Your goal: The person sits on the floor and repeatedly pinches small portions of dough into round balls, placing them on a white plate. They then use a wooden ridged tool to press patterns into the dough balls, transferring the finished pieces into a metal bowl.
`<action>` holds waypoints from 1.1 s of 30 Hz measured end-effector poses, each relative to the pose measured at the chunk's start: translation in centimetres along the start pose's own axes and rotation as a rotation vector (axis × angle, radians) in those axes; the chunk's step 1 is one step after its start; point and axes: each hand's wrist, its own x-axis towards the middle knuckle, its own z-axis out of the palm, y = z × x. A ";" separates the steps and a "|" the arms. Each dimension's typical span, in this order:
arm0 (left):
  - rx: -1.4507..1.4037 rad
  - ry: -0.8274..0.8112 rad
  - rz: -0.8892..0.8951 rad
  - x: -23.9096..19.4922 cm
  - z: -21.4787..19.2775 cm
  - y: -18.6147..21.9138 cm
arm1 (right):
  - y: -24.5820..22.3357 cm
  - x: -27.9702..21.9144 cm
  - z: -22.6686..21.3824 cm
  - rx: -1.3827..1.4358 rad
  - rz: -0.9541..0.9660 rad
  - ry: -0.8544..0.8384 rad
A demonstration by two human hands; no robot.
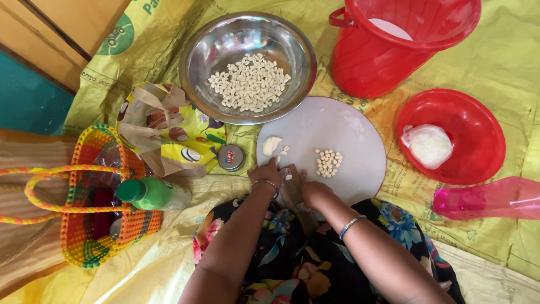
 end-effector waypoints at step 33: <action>-0.112 -0.011 0.048 -0.3 -1.0 -1.0 | 3.8 2.7 -1.7 -0.007 0.076 0.639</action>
